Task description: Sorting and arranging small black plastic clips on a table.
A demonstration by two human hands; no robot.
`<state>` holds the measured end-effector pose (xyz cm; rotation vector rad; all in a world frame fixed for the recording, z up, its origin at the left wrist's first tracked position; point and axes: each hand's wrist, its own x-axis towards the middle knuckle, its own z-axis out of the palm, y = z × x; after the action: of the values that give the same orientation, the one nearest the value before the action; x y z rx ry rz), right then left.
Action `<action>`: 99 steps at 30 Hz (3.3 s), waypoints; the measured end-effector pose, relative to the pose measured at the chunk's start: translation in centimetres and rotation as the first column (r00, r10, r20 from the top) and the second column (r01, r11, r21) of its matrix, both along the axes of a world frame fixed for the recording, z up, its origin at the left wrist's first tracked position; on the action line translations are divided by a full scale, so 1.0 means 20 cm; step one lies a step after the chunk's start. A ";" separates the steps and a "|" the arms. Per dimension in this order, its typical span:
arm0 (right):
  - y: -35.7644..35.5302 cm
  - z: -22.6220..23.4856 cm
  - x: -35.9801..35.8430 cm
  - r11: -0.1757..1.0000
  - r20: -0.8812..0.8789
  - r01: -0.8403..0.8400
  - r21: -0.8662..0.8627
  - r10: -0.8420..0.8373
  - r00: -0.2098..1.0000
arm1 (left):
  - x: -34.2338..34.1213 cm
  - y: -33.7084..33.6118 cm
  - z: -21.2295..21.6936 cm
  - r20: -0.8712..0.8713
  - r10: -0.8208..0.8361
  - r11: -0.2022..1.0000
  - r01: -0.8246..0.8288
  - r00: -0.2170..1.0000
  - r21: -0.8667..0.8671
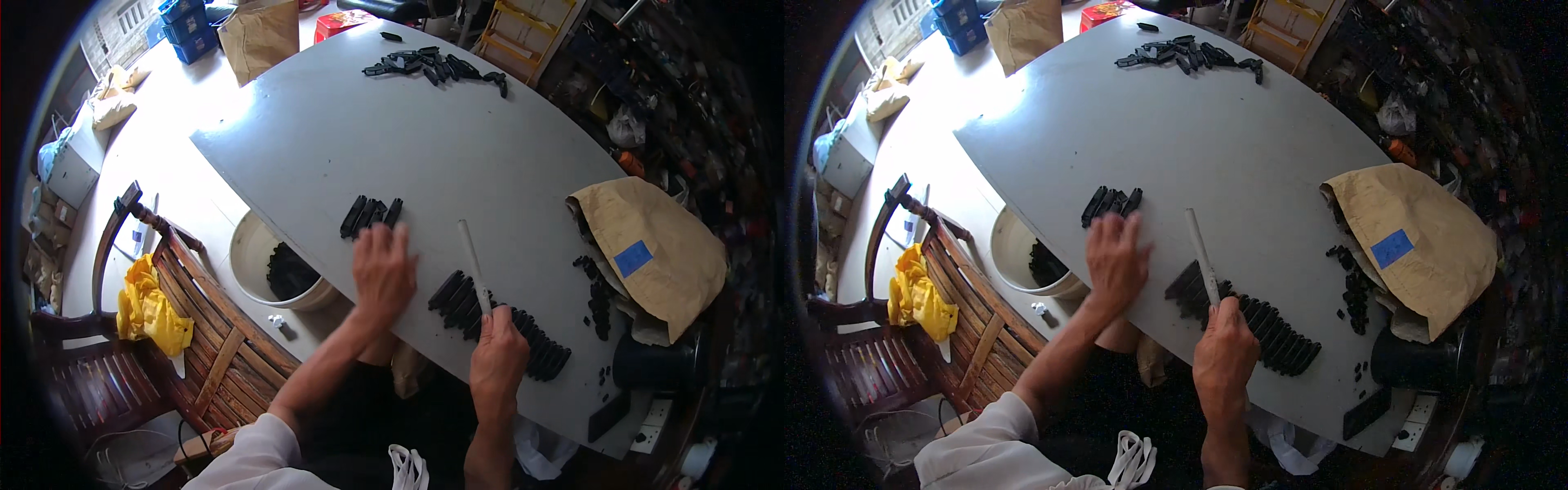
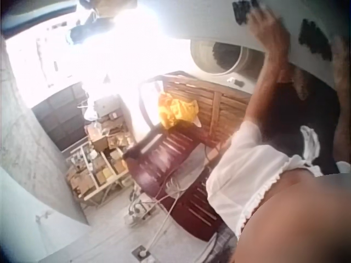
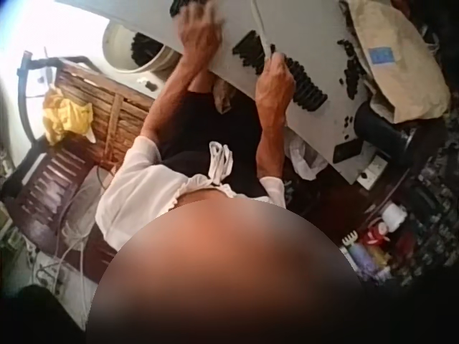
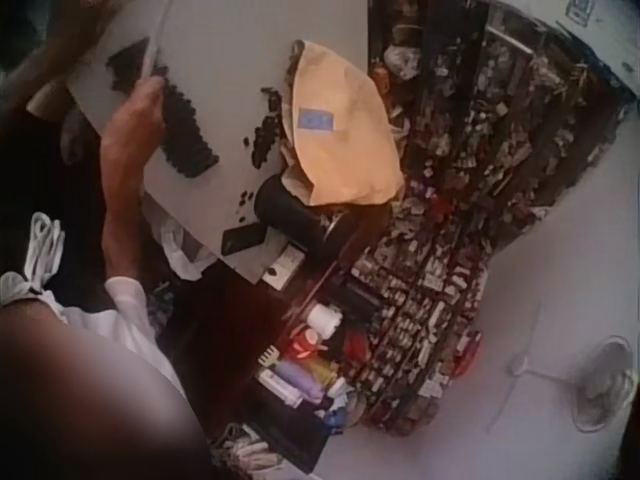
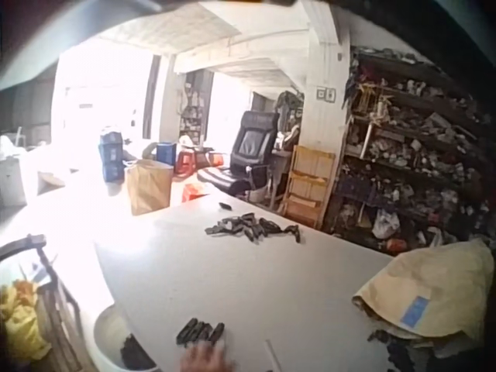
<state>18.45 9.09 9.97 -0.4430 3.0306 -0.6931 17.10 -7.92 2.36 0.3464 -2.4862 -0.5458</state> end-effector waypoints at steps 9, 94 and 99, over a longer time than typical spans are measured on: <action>-0.03 -0.04 0.02 0.999 0.032 -0.014 -0.029 0.015 0.999 | -0.02 -0.05 -0.08 0.033 0.084 0.992 -0.081 0.996 -0.095; -0.12 0.03 -0.01 0.997 -0.072 -0.072 -0.021 0.071 0.995 | 0.08 0.00 -0.07 0.004 -0.114 0.976 0.111 0.993 0.190; -0.13 0.01 0.00 0.995 -0.065 -0.095 0.009 0.095 0.993 | 0.05 -0.23 -0.02 -0.044 0.263 0.965 -0.263 0.964 0.006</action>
<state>18.46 6.53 10.12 -0.6175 3.0469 -0.6770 18.04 -12.47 2.05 0.6465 -2.3481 -0.4386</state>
